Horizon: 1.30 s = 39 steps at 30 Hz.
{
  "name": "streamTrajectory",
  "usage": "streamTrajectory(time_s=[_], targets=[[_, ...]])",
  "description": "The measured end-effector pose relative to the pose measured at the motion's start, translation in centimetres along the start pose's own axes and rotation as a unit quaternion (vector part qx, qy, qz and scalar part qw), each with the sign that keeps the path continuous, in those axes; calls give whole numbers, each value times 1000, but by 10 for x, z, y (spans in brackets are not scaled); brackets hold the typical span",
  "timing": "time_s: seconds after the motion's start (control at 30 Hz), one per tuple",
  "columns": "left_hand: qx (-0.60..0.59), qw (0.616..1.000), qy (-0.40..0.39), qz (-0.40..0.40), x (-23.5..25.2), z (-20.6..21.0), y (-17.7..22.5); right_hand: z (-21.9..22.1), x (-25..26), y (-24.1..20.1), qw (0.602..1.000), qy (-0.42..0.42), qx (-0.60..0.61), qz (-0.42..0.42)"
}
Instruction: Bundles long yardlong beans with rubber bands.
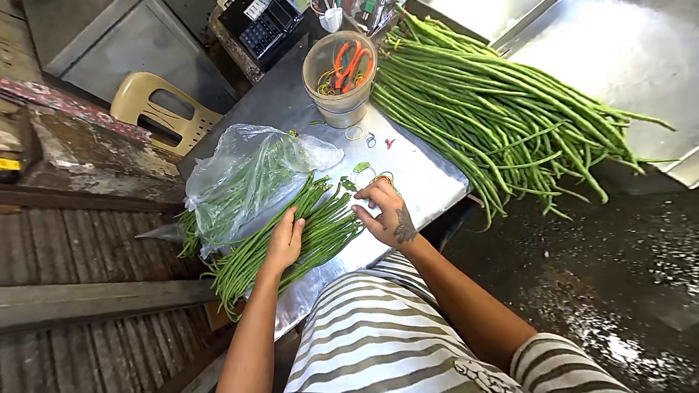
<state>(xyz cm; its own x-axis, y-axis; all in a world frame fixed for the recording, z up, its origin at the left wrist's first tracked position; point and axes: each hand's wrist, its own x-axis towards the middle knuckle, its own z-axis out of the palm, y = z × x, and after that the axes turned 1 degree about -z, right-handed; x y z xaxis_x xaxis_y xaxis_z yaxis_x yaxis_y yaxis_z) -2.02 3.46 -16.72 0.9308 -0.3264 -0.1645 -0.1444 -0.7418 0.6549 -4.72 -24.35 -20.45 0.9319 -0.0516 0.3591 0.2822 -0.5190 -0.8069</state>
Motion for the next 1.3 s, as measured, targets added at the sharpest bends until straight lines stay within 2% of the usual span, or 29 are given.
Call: streamTrajectory(time_s=[0.17,0.33,0.4,0.5,0.67,0.97,1.2,1.3], targets=[[-57,998,-28,-7,1,-4,5,15,9,-16,982,-132,105,83],[-169,983,-74,8,1,-6,6,35,17,-33,939,-178,261,135],[-198,976,-88,20,1,-4,6,40,20,-39,920,-168,316,158],[-207,974,-83,30,1,-2,7,46,23,-42,912,-139,332,197],[-206,976,-67,32,3,-3,9,46,19,-41,902,-110,366,202],[-171,982,-54,53,6,-3,4,40,14,-38,909,-95,336,227],[-164,981,-73,67,7,-2,4,32,16,-44,915,-28,348,202],[-126,985,-90,80,8,-1,4,27,19,-48,911,-8,363,198]])
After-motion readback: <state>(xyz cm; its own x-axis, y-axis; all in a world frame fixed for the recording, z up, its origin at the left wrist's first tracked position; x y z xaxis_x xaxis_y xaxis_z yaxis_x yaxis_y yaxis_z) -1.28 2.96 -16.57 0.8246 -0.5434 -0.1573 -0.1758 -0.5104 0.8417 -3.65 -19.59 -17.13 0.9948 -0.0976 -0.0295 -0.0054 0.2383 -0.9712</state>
